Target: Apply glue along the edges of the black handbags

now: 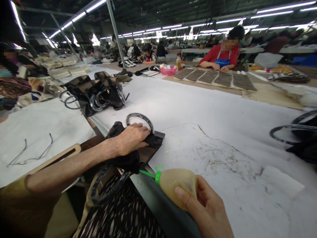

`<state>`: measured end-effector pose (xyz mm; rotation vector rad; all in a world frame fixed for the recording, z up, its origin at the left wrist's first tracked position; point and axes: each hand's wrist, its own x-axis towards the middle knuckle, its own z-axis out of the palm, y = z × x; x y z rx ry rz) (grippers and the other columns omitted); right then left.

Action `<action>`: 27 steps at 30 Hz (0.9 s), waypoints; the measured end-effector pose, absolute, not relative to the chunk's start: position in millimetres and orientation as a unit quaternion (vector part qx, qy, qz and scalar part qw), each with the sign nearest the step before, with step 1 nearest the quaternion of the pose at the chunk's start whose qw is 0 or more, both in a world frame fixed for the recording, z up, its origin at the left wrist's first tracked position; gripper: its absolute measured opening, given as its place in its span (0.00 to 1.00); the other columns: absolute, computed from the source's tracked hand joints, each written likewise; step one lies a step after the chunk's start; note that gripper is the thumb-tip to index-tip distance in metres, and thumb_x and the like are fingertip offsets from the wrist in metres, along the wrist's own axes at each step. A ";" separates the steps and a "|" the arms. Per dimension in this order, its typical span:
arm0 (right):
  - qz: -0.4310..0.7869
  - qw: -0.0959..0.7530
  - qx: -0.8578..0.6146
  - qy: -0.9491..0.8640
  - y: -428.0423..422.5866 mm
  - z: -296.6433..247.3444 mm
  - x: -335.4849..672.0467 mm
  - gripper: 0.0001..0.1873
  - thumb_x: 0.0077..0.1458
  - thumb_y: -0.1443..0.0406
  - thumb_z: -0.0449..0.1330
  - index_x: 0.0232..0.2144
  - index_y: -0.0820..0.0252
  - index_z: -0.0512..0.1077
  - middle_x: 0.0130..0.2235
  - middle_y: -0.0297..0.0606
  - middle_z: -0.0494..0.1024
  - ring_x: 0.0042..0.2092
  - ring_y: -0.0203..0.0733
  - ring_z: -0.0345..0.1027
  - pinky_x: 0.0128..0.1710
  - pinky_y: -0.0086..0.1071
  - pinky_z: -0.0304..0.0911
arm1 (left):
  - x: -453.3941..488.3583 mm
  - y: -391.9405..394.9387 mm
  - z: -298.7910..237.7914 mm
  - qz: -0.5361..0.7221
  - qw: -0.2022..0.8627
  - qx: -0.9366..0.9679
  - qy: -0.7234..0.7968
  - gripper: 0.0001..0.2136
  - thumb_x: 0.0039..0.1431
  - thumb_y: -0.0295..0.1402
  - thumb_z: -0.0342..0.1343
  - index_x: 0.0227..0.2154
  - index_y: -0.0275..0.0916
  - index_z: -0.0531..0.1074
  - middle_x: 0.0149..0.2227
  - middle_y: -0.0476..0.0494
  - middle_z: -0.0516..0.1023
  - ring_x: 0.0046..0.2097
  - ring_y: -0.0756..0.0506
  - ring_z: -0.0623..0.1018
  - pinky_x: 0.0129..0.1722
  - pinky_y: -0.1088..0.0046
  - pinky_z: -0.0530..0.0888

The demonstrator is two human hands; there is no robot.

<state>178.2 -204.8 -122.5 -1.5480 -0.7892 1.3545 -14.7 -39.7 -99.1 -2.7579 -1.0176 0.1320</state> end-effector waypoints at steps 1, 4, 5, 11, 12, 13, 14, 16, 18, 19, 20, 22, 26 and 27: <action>0.546 0.451 -0.626 -0.327 -204.2 -122.2 178.3 0.21 0.42 0.51 0.62 0.34 0.58 0.69 0.33 0.37 0.77 0.35 0.49 0.70 0.33 0.32 0.65 | -14.4 -40.0 -98.5 0.047 0.098 -0.932 -0.345 0.12 0.52 0.37 0.57 0.35 0.33 0.68 0.37 0.41 0.73 0.40 0.40 0.70 0.37 0.65 0.66; 0.503 0.440 -0.638 -0.381 -198.0 -122.7 180.1 0.18 0.45 0.51 0.60 0.31 0.57 0.68 0.31 0.35 0.75 0.34 0.47 0.68 0.30 0.32 0.63 | -13.9 -41.1 -97.2 0.047 0.099 -0.932 -0.345 0.12 0.52 0.36 0.57 0.35 0.33 0.69 0.37 0.40 0.73 0.40 0.39 0.70 0.37 0.64 0.66; 0.480 0.433 -0.647 -0.405 -194.8 -123.6 181.4 0.17 0.45 0.51 0.60 0.30 0.57 0.68 0.29 0.34 0.74 0.32 0.47 0.67 0.29 0.32 0.63 | -13.9 -41.4 -97.0 0.045 0.099 -0.933 -0.344 0.12 0.52 0.36 0.57 0.35 0.33 0.69 0.37 0.40 0.73 0.40 0.39 0.70 0.37 0.64 0.66; 0.393 0.377 -0.683 -0.486 -176.6 -138.9 191.8 0.17 0.48 0.50 0.58 0.29 0.57 0.65 0.23 0.30 0.68 0.27 0.41 0.61 0.26 0.32 0.58 | -16.0 -42.2 -98.0 0.027 0.096 -0.934 -0.342 0.11 0.51 0.35 0.57 0.34 0.34 0.69 0.36 0.40 0.73 0.39 0.40 0.71 0.38 0.64 0.66; 0.378 0.365 -0.692 -0.495 -174.7 -142.1 193.1 0.18 0.48 0.49 0.58 0.28 0.57 0.64 0.23 0.29 0.67 0.27 0.40 0.61 0.26 0.31 0.57 | -16.1 -42.2 -98.1 0.025 0.095 -0.934 -0.342 0.10 0.51 0.35 0.57 0.34 0.34 0.69 0.36 0.41 0.73 0.39 0.40 0.71 0.38 0.64 0.66; 0.360 0.351 -0.702 -0.504 -173.2 -145.1 194.0 0.18 0.48 0.48 0.57 0.27 0.56 0.63 0.22 0.29 0.66 0.26 0.40 0.59 0.25 0.31 0.56 | -16.2 -42.1 -98.1 0.024 0.095 -0.934 -0.343 0.10 0.51 0.35 0.57 0.33 0.34 0.69 0.36 0.41 0.73 0.39 0.40 0.71 0.37 0.64 0.66; 0.342 0.339 -0.711 -0.512 -172.1 -147.7 194.7 0.19 0.48 0.48 0.57 0.26 0.56 0.63 0.21 0.28 0.64 0.25 0.39 0.58 0.24 0.30 0.55 | -16.2 -42.1 -97.9 0.023 0.094 -0.934 -0.343 0.10 0.51 0.35 0.57 0.33 0.34 0.69 0.35 0.41 0.73 0.39 0.40 0.71 0.37 0.64 0.66; 0.317 0.322 -0.721 -0.525 -171.2 -150.8 195.3 0.19 0.48 0.47 0.57 0.26 0.56 0.62 0.20 0.27 0.61 0.24 0.38 0.55 0.23 0.29 0.53 | -16.0 -41.9 -97.1 0.022 0.092 -0.934 -0.343 0.10 0.51 0.35 0.57 0.33 0.34 0.69 0.35 0.41 0.74 0.39 0.40 0.71 0.37 0.65 0.66; 0.307 0.313 -0.723 -0.534 -172.5 -150.7 195.0 0.19 0.48 0.47 0.57 0.27 0.55 0.62 0.20 0.26 0.61 0.24 0.38 0.55 0.23 0.29 0.53 | -15.9 -41.6 -96.1 0.022 0.092 -0.934 -0.345 0.10 0.51 0.36 0.57 0.33 0.34 0.69 0.35 0.41 0.74 0.39 0.40 0.71 0.37 0.65 0.66; 0.308 0.311 -0.721 -0.537 -174.0 -149.3 194.4 0.19 0.48 0.47 0.57 0.27 0.55 0.62 0.21 0.26 0.62 0.25 0.38 0.56 0.24 0.29 0.53 | -15.9 -41.6 -95.7 0.022 0.093 -0.934 -0.345 0.10 0.51 0.36 0.57 0.33 0.34 0.69 0.36 0.41 0.74 0.39 0.40 0.71 0.37 0.65 0.66; 0.312 0.311 -0.719 -0.538 -176.1 -146.9 193.4 0.19 0.48 0.47 0.57 0.27 0.55 0.62 0.20 0.27 0.62 0.24 0.38 0.56 0.23 0.29 0.53 | -16.0 -41.6 -95.2 0.023 0.093 -0.934 -0.346 0.10 0.51 0.36 0.58 0.33 0.34 0.69 0.35 0.41 0.74 0.39 0.40 0.71 0.37 0.65 0.66; 0.328 0.319 -0.715 -0.528 -181.8 -139.4 190.3 0.19 0.47 0.47 0.57 0.26 0.55 0.63 0.20 0.27 0.62 0.24 0.38 0.56 0.23 0.28 0.54 | -16.1 -41.6 -94.7 0.027 0.091 -0.933 -0.346 0.11 0.51 0.36 0.58 0.33 0.34 0.69 0.36 0.41 0.74 0.39 0.40 0.71 0.37 0.65 0.66; 0.383 0.354 -0.710 -0.473 -194.7 -119.0 180.4 0.17 0.46 0.49 0.58 0.27 0.56 0.66 0.21 0.28 0.67 0.25 0.39 0.60 0.23 0.28 0.56 | -16.2 -41.1 -94.9 0.030 0.085 -0.933 -0.347 0.11 0.51 0.36 0.57 0.34 0.34 0.69 0.36 0.40 0.73 0.40 0.40 0.71 0.39 0.65 0.66; 0.398 0.363 -0.706 -0.459 -197.3 -114.4 178.0 0.17 0.46 0.50 0.58 0.28 0.56 0.66 0.21 0.29 0.68 0.26 0.40 0.61 0.23 0.28 0.56 | -16.1 -40.8 -95.2 0.031 0.083 -0.934 -0.347 0.11 0.52 0.36 0.57 0.34 0.34 0.69 0.36 0.40 0.73 0.40 0.40 0.71 0.39 0.65 0.66</action>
